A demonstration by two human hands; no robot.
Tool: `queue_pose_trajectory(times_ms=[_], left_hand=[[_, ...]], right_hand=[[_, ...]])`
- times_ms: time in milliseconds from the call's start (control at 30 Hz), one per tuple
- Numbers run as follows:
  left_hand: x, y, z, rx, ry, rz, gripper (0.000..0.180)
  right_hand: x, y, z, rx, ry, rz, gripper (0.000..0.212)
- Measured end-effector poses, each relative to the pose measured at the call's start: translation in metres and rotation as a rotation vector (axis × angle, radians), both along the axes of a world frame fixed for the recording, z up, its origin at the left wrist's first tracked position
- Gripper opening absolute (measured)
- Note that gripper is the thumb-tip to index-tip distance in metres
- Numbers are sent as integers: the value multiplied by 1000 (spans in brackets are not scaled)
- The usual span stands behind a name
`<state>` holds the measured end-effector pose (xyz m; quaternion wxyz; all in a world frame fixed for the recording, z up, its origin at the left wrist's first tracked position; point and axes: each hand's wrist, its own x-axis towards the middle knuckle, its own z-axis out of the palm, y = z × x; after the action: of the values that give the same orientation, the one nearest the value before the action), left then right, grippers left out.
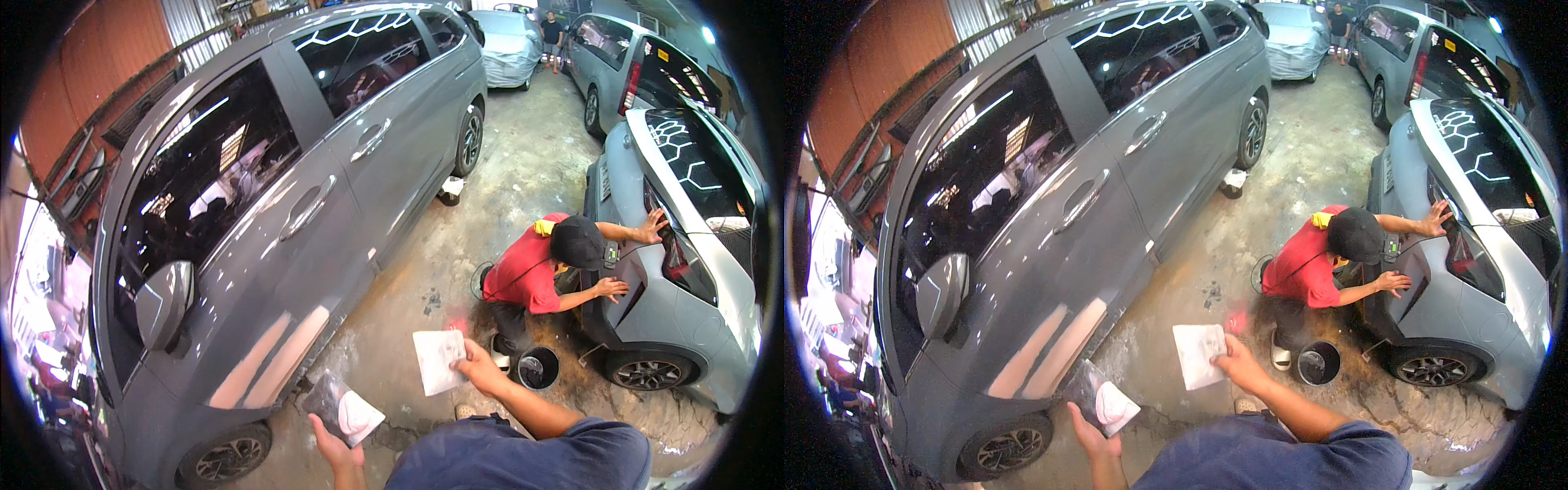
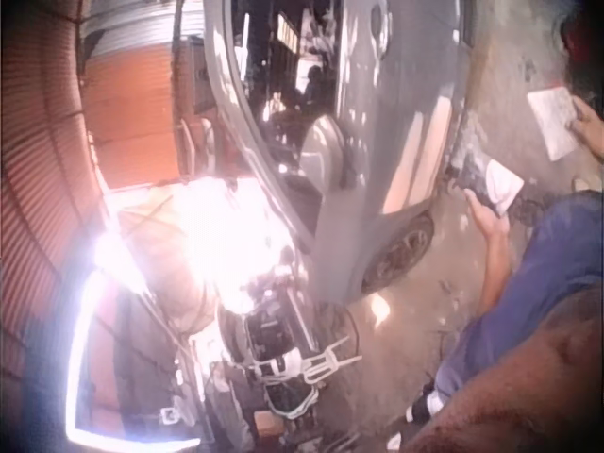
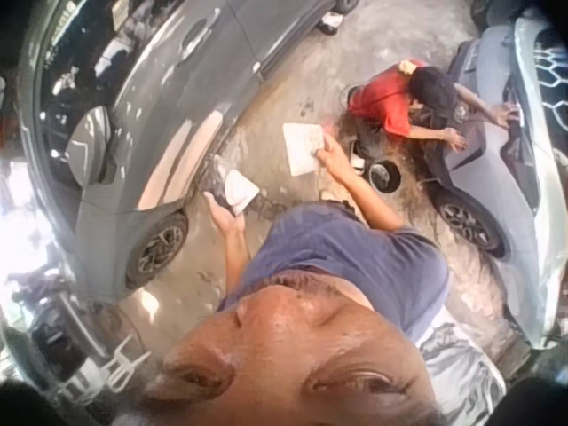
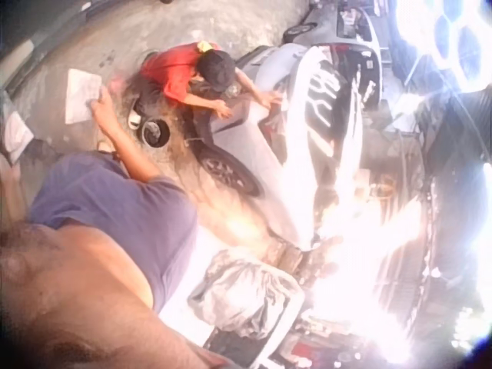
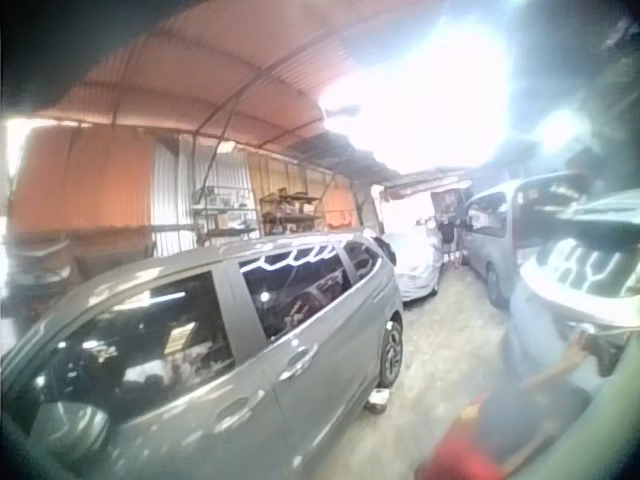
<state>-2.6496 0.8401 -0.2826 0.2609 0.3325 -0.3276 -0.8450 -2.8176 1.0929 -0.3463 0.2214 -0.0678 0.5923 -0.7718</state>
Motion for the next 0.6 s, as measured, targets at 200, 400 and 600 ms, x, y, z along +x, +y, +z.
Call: queue_pose_trajectory(times_ms=[200,400,600], left_hand=[[3,0,-3,3,13,6,60],[7,-2,-20,44,-40,-18,54],[10,3,-12,60,1,-108,56]], right_hand=[[-15,-3,9,-66,-162,-32,48],[-21,-24,13,33,-71,15,52],[-24,-48,30,-61,-163,94,46]])
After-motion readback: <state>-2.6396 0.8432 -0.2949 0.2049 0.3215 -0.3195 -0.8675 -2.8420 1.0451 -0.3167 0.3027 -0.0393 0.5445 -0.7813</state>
